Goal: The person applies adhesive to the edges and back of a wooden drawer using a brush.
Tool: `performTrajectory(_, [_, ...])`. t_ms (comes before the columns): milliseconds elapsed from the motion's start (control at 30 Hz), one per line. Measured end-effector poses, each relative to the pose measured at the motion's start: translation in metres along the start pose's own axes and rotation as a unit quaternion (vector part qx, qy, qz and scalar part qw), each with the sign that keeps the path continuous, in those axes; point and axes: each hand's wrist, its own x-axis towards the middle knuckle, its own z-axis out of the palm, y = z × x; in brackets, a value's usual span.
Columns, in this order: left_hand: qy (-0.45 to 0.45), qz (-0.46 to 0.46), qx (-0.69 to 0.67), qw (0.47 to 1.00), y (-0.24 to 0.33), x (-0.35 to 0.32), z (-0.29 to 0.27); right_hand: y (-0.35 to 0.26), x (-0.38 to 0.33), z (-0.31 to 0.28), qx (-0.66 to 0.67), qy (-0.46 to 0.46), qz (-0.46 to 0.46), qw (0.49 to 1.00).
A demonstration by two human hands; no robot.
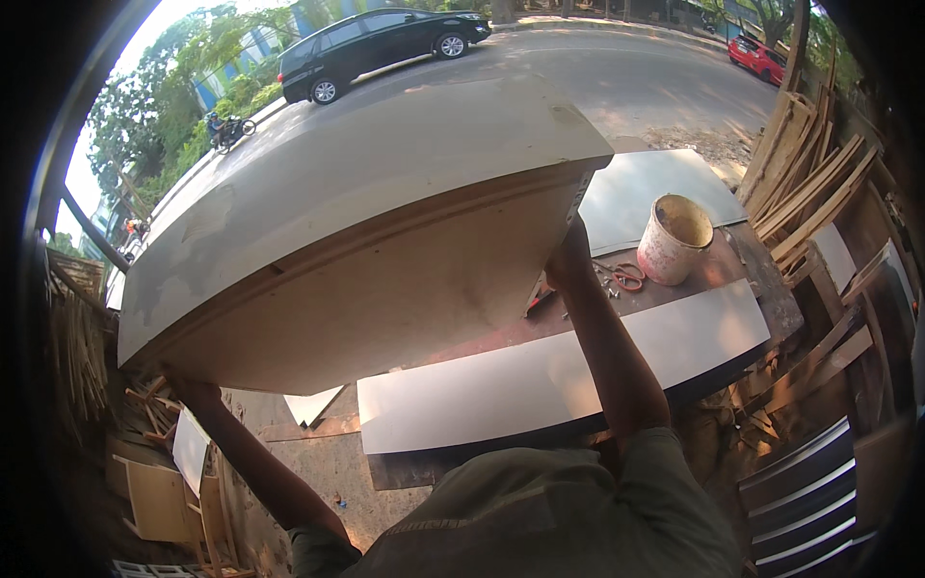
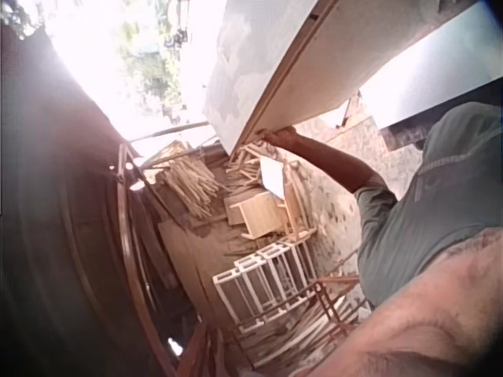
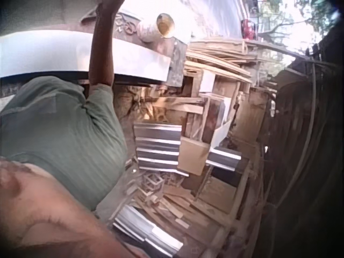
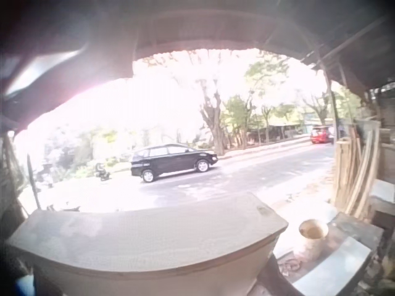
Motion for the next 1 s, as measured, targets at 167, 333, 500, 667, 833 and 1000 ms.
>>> performTrajectory(167, [-0.026,-0.043,0.0,0.999,-0.007,-0.016,-0.015,0.014,-0.039,-0.025,0.133,-0.011,0.085,0.987])
performTrajectory(333, [0.03,-0.075,0.076,0.994,-0.007,-0.051,-0.006,0.038,-0.051,-0.031,0.145,0.018,0.036,0.989])
performTrajectory(500, [0.053,-0.11,0.115,0.986,-0.009,-0.07,0.007,0.053,-0.063,-0.033,0.345,-0.002,0.149,0.927])
performTrajectory(667, [0.071,-0.147,0.131,0.978,-0.001,-0.094,-0.002,0.068,-0.082,-0.034,0.314,-0.061,0.204,0.925])
performTrajectory(833, [0.084,-0.177,0.132,0.972,0.015,-0.126,-0.015,0.076,-0.095,-0.022,0.293,-0.111,0.224,0.923])
performTrajectory(1000, [0.079,-0.225,0.127,0.963,0.009,-0.16,-0.032,0.088,-0.1,-0.001,0.27,-0.147,0.231,0.923])
